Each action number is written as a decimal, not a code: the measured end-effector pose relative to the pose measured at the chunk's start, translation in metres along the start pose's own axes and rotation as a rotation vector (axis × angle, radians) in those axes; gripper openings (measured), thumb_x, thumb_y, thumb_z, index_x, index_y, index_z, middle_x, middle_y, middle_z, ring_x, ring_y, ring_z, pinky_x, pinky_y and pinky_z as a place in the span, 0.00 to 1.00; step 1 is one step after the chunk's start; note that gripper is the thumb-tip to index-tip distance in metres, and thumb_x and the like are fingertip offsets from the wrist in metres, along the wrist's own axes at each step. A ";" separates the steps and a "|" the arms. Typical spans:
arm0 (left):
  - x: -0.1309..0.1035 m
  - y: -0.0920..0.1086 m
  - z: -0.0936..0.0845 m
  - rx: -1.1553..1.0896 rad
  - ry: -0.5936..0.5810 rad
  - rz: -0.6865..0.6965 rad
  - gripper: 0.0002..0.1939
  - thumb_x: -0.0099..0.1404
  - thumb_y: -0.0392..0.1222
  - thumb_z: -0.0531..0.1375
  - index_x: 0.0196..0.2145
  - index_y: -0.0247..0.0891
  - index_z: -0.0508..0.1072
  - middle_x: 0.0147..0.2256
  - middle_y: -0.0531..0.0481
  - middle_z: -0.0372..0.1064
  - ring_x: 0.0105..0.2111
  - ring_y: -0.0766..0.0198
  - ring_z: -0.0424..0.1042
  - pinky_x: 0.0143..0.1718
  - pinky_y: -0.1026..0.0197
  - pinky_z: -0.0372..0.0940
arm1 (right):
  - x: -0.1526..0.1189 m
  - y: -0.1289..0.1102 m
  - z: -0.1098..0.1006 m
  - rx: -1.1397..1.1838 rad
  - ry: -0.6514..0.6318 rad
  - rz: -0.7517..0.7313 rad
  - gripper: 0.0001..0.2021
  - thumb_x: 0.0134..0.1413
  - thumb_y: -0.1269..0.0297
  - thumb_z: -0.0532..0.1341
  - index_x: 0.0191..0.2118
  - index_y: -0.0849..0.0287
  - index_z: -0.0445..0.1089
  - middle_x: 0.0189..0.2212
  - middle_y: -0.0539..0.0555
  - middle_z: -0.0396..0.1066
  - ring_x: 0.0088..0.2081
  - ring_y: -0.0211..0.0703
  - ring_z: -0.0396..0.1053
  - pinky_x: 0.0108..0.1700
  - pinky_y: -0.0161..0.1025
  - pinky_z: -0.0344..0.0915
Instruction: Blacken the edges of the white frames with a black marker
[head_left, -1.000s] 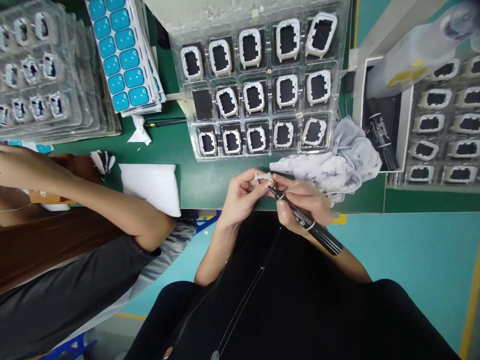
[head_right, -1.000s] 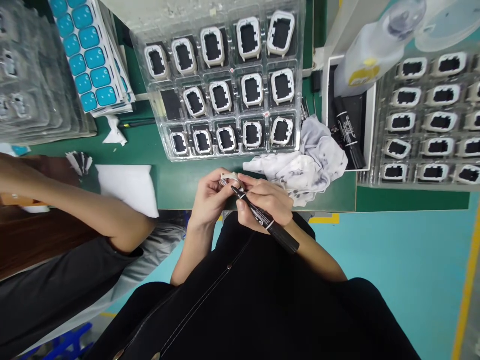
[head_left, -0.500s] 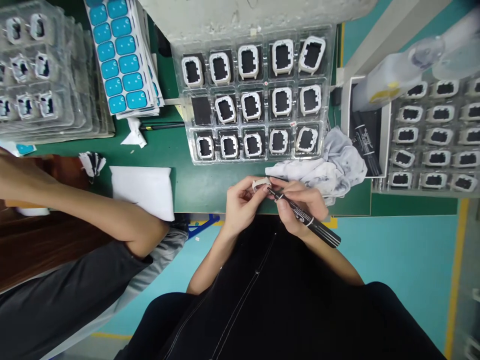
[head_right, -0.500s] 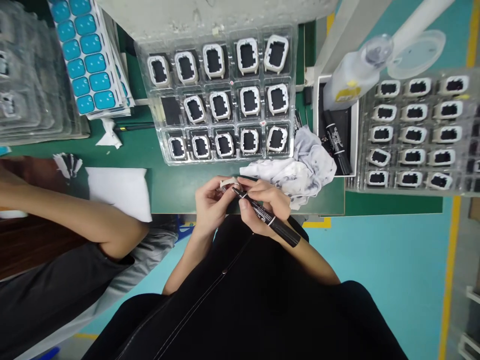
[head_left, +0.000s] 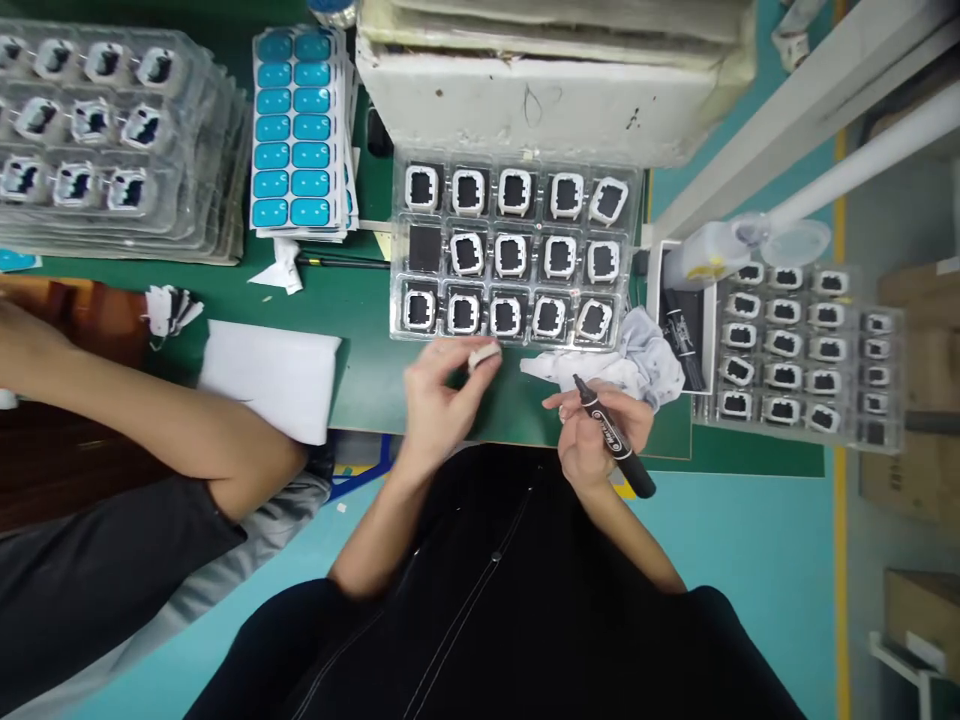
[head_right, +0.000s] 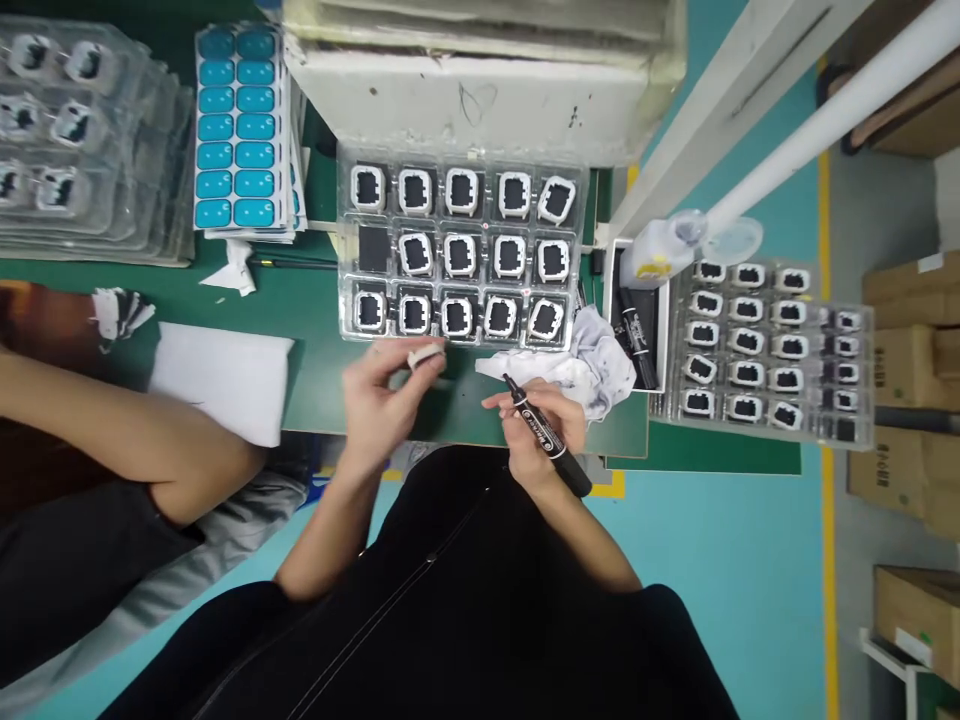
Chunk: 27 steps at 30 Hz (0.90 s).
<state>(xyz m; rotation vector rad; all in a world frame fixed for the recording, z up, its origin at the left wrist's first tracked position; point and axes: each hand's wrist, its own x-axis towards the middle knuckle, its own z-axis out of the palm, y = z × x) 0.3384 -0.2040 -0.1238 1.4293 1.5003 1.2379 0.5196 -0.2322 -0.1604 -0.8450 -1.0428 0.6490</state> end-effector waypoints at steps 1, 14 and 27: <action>0.012 0.003 -0.008 0.076 0.025 0.056 0.06 0.75 0.48 0.71 0.42 0.47 0.89 0.47 0.48 0.86 0.49 0.54 0.80 0.54 0.52 0.72 | 0.001 -0.001 0.001 0.000 0.006 0.017 0.13 0.69 0.55 0.71 0.54 0.42 0.72 0.33 0.45 0.77 0.30 0.44 0.74 0.29 0.44 0.81; 0.142 -0.008 -0.044 0.546 0.266 -0.010 0.17 0.61 0.38 0.75 0.42 0.39 0.72 0.36 0.53 0.69 0.36 0.61 0.69 0.51 0.50 0.66 | 0.052 -0.070 -0.004 0.348 0.051 0.293 0.04 0.69 0.55 0.63 0.44 0.44 0.68 0.21 0.41 0.63 0.19 0.39 0.58 0.19 0.32 0.65; 0.121 -0.010 -0.040 0.682 0.156 0.102 0.10 0.74 0.49 0.62 0.38 0.44 0.79 0.47 0.34 0.80 0.60 0.33 0.69 0.66 0.33 0.60 | 0.053 -0.081 -0.016 0.408 0.048 0.329 0.14 0.76 0.47 0.61 0.39 0.46 0.67 0.21 0.42 0.52 0.19 0.39 0.46 0.17 0.32 0.55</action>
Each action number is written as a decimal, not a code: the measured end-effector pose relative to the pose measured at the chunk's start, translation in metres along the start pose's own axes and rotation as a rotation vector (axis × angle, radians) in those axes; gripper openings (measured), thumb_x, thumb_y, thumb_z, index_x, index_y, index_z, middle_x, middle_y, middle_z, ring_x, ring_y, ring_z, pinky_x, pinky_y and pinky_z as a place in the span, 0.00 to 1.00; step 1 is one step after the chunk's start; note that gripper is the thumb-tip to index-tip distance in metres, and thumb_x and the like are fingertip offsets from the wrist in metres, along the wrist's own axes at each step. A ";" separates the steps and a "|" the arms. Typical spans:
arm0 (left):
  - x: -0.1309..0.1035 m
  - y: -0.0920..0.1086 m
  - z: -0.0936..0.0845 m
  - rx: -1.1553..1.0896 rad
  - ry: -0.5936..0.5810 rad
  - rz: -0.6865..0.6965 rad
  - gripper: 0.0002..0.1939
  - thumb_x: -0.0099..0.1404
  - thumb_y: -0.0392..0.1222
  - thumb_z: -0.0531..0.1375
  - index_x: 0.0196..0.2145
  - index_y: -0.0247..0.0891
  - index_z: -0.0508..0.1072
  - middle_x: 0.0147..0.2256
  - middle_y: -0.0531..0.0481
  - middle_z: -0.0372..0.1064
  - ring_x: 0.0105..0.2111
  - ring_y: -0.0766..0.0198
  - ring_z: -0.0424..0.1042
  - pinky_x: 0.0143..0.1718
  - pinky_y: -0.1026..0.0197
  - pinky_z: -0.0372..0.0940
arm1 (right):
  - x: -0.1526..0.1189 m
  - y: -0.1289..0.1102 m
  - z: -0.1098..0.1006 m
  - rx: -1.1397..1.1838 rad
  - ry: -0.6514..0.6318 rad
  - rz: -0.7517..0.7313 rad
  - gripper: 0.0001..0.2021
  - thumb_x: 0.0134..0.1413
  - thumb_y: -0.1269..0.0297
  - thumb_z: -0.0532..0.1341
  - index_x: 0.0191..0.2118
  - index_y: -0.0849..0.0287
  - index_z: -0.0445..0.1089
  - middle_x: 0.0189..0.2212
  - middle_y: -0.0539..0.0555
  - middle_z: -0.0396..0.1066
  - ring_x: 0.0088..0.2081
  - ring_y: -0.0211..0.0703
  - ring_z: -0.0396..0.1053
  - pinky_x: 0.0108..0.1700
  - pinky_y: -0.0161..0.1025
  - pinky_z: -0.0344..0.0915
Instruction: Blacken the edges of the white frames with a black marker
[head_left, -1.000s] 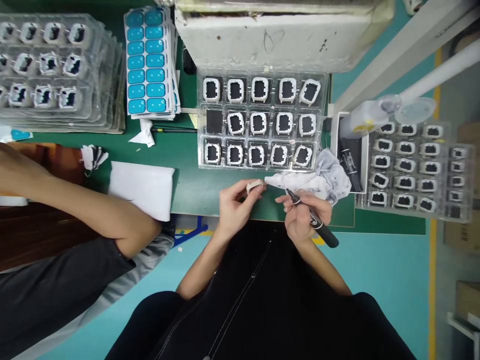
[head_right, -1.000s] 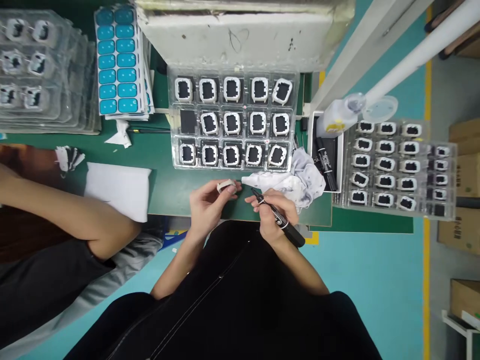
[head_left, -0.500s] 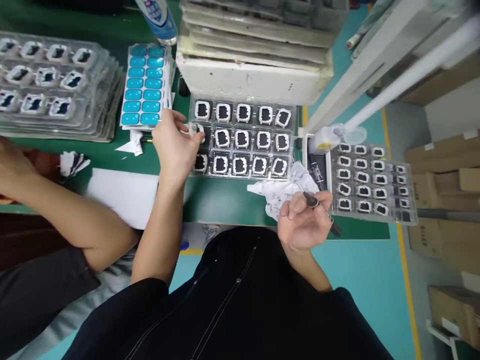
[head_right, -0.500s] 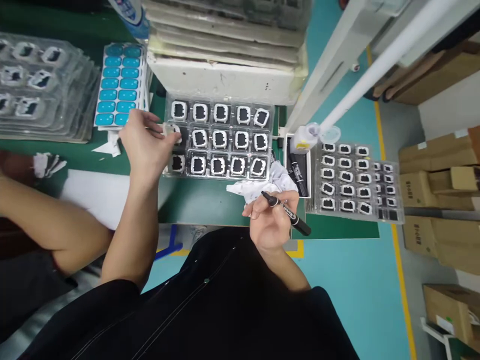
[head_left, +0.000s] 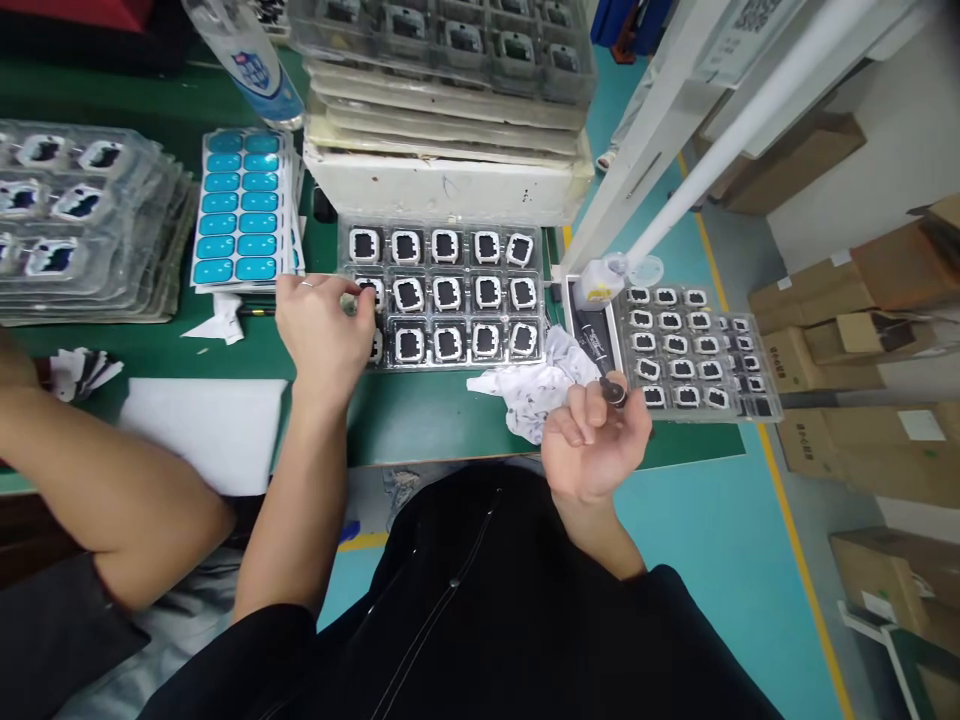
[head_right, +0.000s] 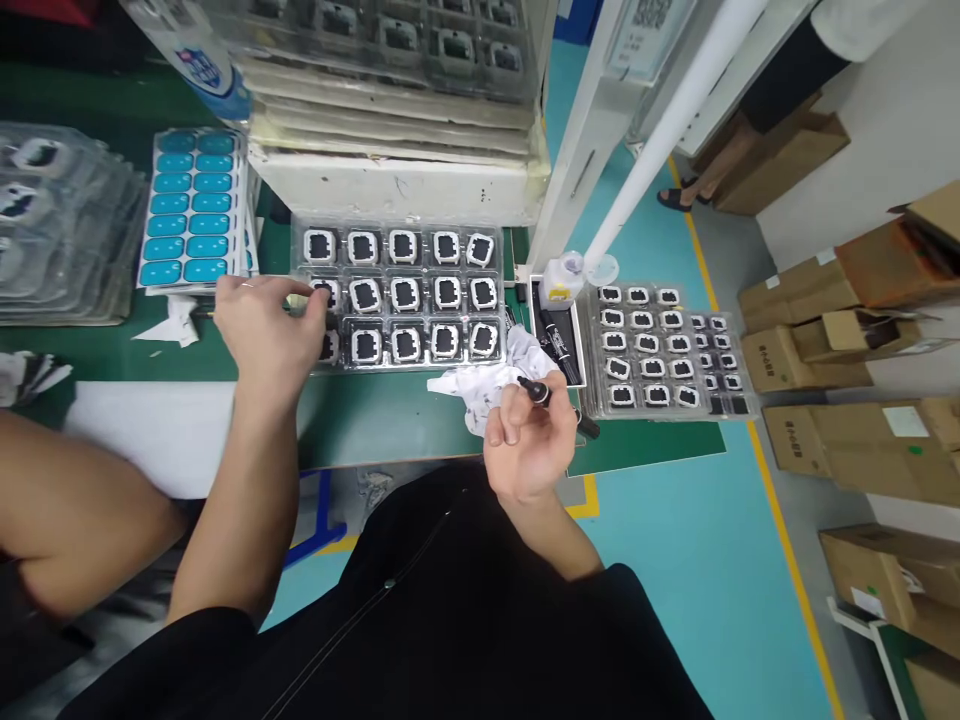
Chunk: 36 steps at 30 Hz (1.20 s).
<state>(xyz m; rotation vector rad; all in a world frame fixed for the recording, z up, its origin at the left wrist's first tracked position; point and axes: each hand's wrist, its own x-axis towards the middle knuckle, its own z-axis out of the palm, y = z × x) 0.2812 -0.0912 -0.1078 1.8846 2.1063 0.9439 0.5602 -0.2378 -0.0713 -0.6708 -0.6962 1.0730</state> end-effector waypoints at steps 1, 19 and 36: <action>0.000 0.001 0.001 -0.003 -0.011 0.013 0.11 0.75 0.50 0.62 0.39 0.44 0.81 0.48 0.33 0.79 0.60 0.33 0.69 0.67 0.33 0.60 | -0.001 0.001 0.001 -0.007 -0.001 -0.009 0.13 0.75 0.48 0.61 0.39 0.46 0.67 0.21 0.41 0.54 0.19 0.38 0.47 0.17 0.32 0.57; 0.019 0.025 0.011 0.047 -0.197 0.200 0.13 0.68 0.47 0.75 0.45 0.40 0.80 0.53 0.32 0.73 0.61 0.29 0.69 0.67 0.34 0.64 | -0.012 0.059 0.007 -0.053 0.048 0.114 0.13 0.66 0.50 0.70 0.41 0.48 0.67 0.20 0.40 0.69 0.19 0.38 0.63 0.23 0.33 0.69; 0.032 0.016 0.015 0.038 -0.235 0.203 0.19 0.60 0.46 0.79 0.42 0.40 0.77 0.52 0.35 0.73 0.62 0.30 0.67 0.67 0.30 0.64 | -0.005 0.013 0.011 0.544 -0.131 0.393 0.11 0.75 0.50 0.68 0.46 0.51 0.74 0.23 0.39 0.57 0.21 0.34 0.47 0.21 0.19 0.63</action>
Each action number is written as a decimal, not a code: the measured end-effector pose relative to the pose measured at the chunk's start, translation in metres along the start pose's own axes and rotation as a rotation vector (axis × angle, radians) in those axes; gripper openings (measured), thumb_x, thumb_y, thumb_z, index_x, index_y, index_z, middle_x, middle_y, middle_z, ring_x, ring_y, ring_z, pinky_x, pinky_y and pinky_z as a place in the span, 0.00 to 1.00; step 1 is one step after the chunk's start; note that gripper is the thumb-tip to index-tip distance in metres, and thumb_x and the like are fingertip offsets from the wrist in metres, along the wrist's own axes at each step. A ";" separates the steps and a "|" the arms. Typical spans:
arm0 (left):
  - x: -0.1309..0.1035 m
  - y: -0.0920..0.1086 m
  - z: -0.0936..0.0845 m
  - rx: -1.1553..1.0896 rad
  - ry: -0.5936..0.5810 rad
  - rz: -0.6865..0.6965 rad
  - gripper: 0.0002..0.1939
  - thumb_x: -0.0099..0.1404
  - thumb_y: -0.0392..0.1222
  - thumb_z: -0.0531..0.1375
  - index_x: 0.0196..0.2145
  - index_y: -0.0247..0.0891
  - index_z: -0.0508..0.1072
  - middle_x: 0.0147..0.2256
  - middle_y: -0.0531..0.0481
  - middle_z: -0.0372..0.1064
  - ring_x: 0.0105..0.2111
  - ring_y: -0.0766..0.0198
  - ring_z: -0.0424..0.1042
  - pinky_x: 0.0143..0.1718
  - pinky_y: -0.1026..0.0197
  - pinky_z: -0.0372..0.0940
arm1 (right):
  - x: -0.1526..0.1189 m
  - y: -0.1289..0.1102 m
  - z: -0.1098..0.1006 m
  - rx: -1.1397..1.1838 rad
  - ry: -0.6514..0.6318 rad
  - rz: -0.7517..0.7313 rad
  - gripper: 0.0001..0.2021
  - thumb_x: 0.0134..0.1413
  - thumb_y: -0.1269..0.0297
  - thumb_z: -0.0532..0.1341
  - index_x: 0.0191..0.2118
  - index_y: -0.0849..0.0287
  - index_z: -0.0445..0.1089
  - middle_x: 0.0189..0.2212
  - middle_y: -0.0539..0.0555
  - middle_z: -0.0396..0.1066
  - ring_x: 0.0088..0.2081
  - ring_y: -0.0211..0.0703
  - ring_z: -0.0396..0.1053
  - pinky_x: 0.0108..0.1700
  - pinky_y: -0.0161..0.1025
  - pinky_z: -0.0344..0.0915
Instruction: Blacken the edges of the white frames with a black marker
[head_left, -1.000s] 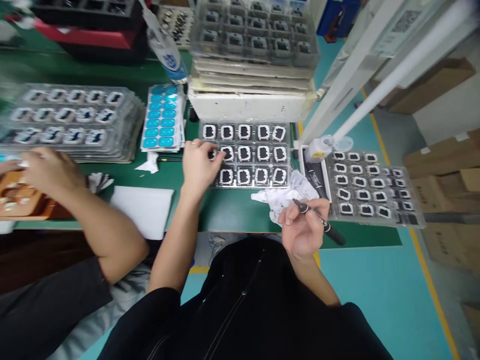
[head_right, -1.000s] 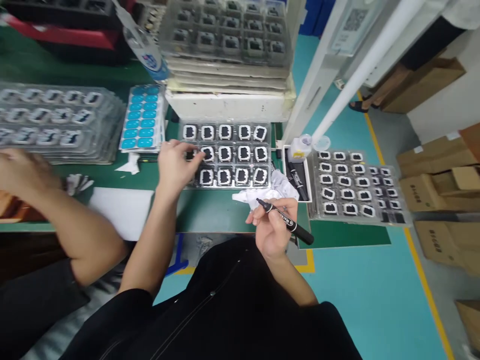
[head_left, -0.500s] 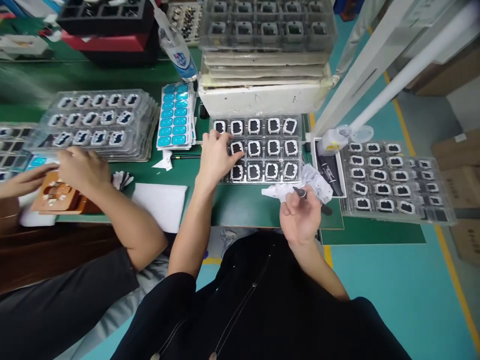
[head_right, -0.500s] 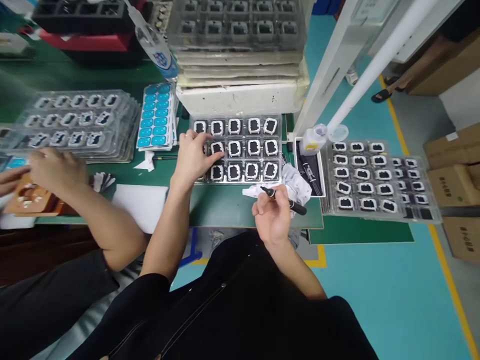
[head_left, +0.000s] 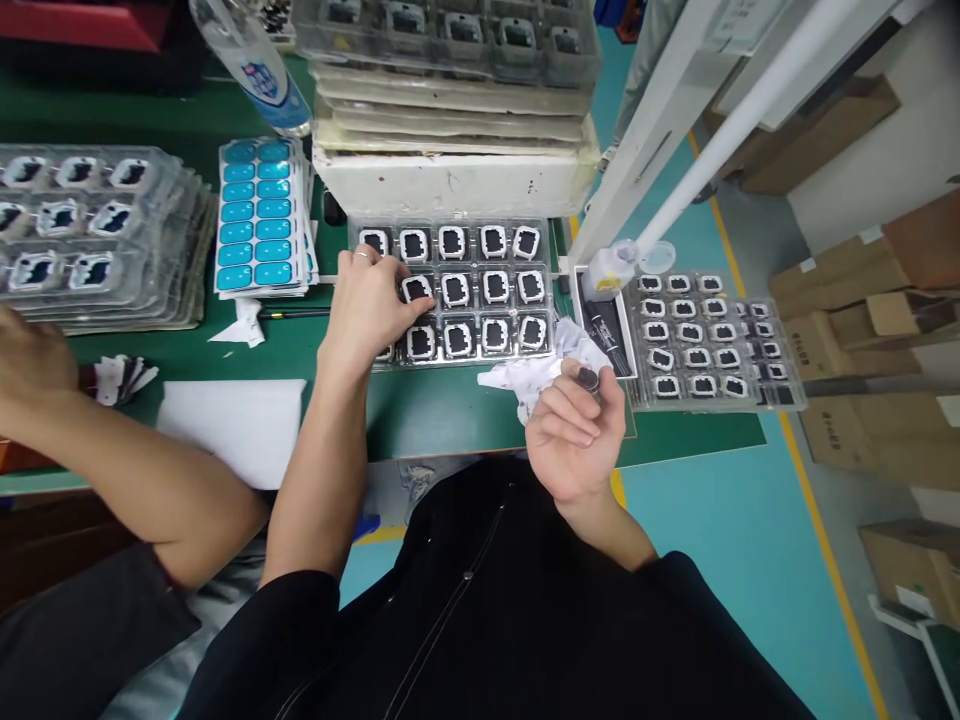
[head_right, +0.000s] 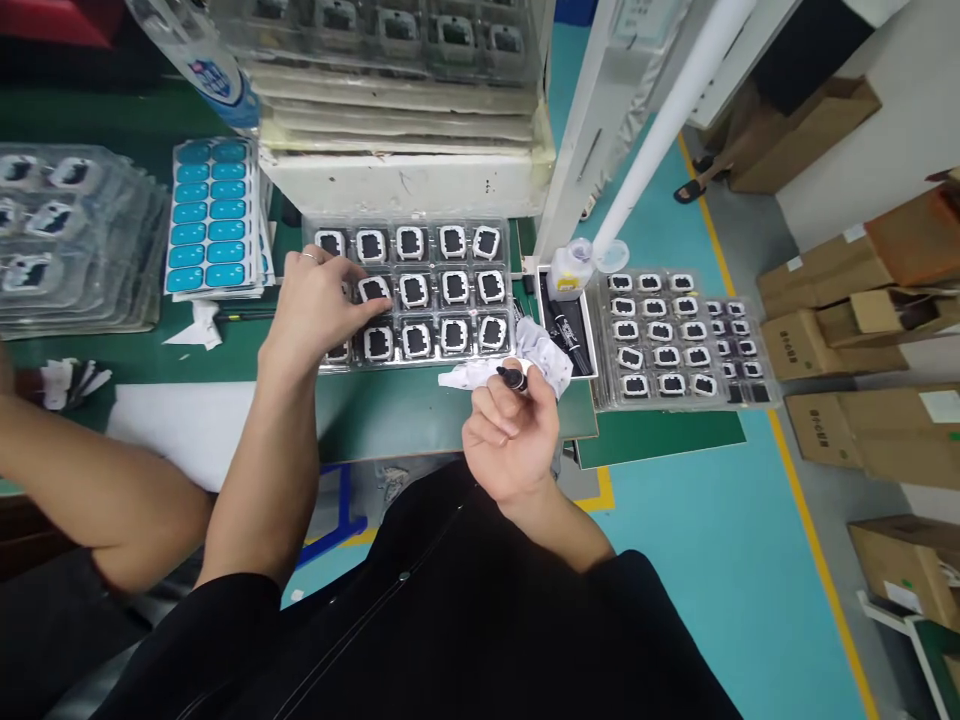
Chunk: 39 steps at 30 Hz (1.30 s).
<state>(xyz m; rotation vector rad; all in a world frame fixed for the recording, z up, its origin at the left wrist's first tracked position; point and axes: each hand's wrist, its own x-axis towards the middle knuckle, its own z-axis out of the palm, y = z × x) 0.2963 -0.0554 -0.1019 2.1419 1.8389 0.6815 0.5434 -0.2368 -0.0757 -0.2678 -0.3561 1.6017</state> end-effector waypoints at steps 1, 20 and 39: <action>0.000 -0.001 0.000 -0.014 0.010 0.006 0.20 0.58 0.44 0.80 0.42 0.40 0.76 0.52 0.36 0.73 0.61 0.31 0.68 0.67 0.31 0.64 | -0.001 -0.001 0.001 0.011 -0.001 -0.001 0.11 0.76 0.50 0.68 0.46 0.52 0.74 0.23 0.39 0.57 0.21 0.33 0.47 0.21 0.18 0.63; -0.107 0.050 0.027 -1.337 -0.091 -0.159 0.21 0.67 0.52 0.78 0.46 0.41 0.75 0.31 0.51 0.84 0.23 0.65 0.79 0.25 0.65 0.73 | 0.005 0.042 -0.033 -1.003 0.199 -0.694 0.09 0.72 0.59 0.69 0.50 0.49 0.70 0.29 0.45 0.79 0.27 0.44 0.80 0.35 0.46 0.85; -0.144 0.066 0.055 -1.207 -0.148 -0.368 0.16 0.71 0.53 0.75 0.44 0.38 0.85 0.37 0.48 0.85 0.35 0.62 0.84 0.41 0.62 0.79 | 0.025 0.054 -0.050 -1.586 -0.181 -0.779 0.14 0.66 0.77 0.69 0.51 0.53 0.74 0.33 0.46 0.77 0.33 0.43 0.80 0.56 0.53 0.90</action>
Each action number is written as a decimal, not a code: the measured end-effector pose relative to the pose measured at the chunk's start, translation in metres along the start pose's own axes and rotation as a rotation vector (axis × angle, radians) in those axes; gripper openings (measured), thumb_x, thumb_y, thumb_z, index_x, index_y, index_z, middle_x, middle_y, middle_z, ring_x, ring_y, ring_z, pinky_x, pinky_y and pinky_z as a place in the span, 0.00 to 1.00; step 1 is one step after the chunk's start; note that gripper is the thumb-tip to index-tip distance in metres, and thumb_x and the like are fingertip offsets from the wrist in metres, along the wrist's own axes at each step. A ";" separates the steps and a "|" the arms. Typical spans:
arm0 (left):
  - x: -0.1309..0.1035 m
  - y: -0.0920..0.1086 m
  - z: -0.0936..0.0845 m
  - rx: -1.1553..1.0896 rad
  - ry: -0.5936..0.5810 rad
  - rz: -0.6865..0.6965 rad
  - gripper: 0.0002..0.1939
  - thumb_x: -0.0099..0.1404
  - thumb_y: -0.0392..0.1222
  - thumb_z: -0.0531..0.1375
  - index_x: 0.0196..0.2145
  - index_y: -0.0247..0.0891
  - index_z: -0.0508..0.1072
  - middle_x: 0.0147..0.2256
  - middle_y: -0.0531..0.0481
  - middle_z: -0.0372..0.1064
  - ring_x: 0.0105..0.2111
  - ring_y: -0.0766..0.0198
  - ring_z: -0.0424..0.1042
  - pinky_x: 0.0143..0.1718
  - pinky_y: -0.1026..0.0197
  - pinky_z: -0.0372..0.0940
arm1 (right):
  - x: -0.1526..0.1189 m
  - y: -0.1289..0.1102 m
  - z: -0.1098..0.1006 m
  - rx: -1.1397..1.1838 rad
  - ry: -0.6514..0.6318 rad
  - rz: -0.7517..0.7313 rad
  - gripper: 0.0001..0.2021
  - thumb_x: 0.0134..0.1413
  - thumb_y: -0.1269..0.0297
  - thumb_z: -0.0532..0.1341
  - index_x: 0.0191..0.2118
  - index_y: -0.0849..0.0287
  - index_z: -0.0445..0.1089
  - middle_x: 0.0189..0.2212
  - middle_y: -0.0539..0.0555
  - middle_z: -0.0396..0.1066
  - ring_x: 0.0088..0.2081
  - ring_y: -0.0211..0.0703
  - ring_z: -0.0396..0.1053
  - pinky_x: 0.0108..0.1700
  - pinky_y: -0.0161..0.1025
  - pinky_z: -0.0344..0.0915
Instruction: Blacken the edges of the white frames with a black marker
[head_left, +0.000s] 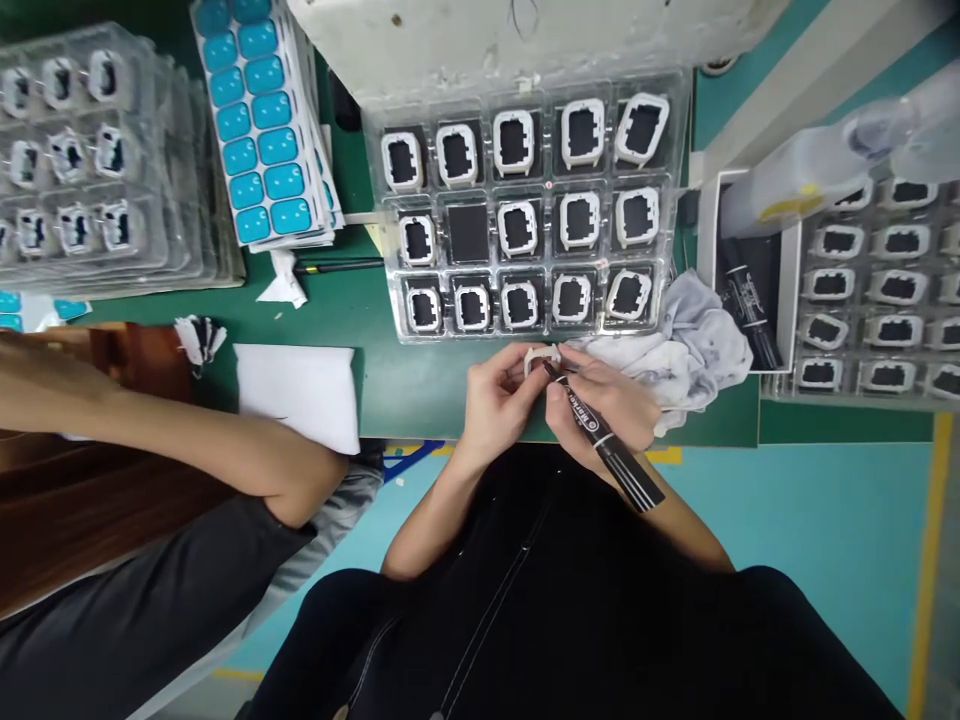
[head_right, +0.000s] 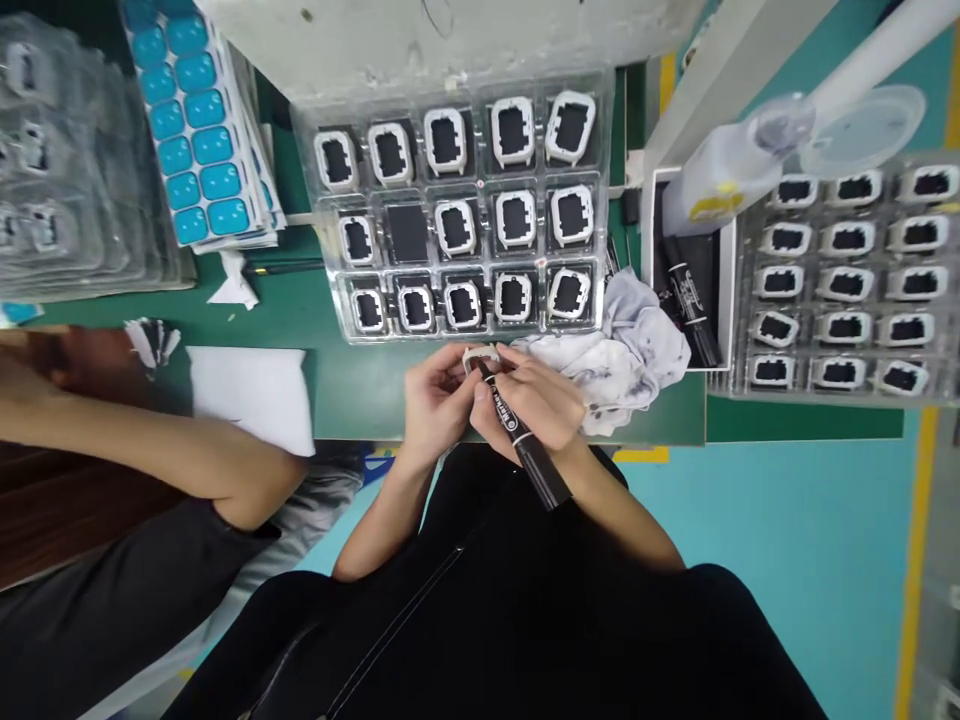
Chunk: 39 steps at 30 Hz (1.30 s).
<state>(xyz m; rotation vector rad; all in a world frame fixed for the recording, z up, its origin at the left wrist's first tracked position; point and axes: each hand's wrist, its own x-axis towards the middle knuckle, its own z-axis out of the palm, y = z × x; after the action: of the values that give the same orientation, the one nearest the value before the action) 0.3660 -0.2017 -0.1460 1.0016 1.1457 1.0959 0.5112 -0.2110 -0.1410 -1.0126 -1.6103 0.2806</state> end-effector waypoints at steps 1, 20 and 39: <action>0.000 0.001 0.001 0.000 0.005 -0.006 0.15 0.70 0.52 0.75 0.44 0.38 0.85 0.36 0.48 0.85 0.35 0.62 0.84 0.41 0.63 0.79 | 0.001 0.000 0.000 -0.015 -0.001 -0.003 0.13 0.67 0.77 0.69 0.51 0.54 0.74 0.33 0.46 0.77 0.33 0.43 0.80 0.56 0.52 0.90; -0.003 0.000 -0.002 0.110 0.045 -0.032 0.12 0.70 0.49 0.76 0.46 0.41 0.88 0.38 0.48 0.86 0.36 0.60 0.83 0.39 0.61 0.78 | 0.006 0.003 -0.002 -0.032 -0.022 -0.015 0.13 0.65 0.76 0.69 0.47 0.49 0.74 0.33 0.45 0.81 0.33 0.45 0.84 0.51 0.51 0.92; -0.004 0.002 -0.003 0.130 0.046 -0.026 0.13 0.70 0.51 0.76 0.46 0.41 0.88 0.38 0.48 0.86 0.35 0.62 0.81 0.38 0.63 0.75 | 0.006 0.000 -0.002 -0.091 -0.021 -0.006 0.12 0.66 0.76 0.70 0.46 0.50 0.73 0.32 0.45 0.80 0.36 0.44 0.85 0.52 0.48 0.92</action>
<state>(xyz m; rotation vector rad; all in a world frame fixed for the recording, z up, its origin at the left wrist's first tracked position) 0.3622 -0.2050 -0.1436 1.0640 1.2772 1.0385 0.5137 -0.2069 -0.1362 -1.0772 -1.6570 0.2156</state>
